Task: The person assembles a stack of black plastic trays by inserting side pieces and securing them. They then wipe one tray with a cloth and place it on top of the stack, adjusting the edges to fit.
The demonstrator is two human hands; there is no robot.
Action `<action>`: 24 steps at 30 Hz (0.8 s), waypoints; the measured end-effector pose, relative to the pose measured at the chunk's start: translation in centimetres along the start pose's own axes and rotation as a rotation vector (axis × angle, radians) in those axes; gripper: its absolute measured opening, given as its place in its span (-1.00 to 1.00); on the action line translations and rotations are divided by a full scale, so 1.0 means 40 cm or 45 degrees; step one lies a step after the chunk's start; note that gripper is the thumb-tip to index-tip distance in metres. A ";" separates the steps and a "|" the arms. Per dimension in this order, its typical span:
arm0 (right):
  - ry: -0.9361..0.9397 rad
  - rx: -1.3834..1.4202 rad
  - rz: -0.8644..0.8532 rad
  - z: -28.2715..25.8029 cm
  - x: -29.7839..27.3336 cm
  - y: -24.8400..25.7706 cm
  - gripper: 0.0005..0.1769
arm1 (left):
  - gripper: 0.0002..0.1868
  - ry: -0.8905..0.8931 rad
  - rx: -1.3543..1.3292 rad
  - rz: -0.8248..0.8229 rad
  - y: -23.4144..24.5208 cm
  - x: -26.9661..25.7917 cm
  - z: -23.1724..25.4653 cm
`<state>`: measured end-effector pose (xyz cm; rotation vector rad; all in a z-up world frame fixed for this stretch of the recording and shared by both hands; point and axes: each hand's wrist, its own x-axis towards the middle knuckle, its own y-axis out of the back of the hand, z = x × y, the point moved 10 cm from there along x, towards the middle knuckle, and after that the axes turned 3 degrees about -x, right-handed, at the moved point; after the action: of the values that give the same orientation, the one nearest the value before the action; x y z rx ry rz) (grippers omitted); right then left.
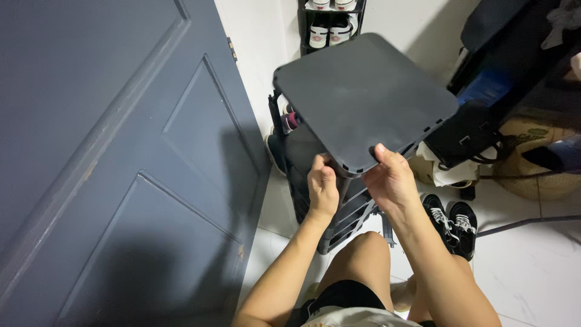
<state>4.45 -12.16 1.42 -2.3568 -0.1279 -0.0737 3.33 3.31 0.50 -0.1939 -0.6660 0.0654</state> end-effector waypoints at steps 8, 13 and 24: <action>0.069 0.045 0.039 -0.013 0.010 0.026 -0.80 | -0.23 -0.063 0.032 -0.011 -0.027 -0.014 0.036; 0.072 0.047 0.078 -0.013 0.011 0.044 -0.84 | -0.27 -0.078 0.018 0.002 -0.030 -0.013 0.043; 0.103 -0.059 0.051 -0.004 0.024 0.084 -0.79 | -0.34 -0.106 0.031 0.045 -0.037 -0.018 0.071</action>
<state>5.77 -14.59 -0.71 -2.3978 -0.0404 -0.1539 1.01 2.24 2.55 -0.1804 -0.7444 0.1161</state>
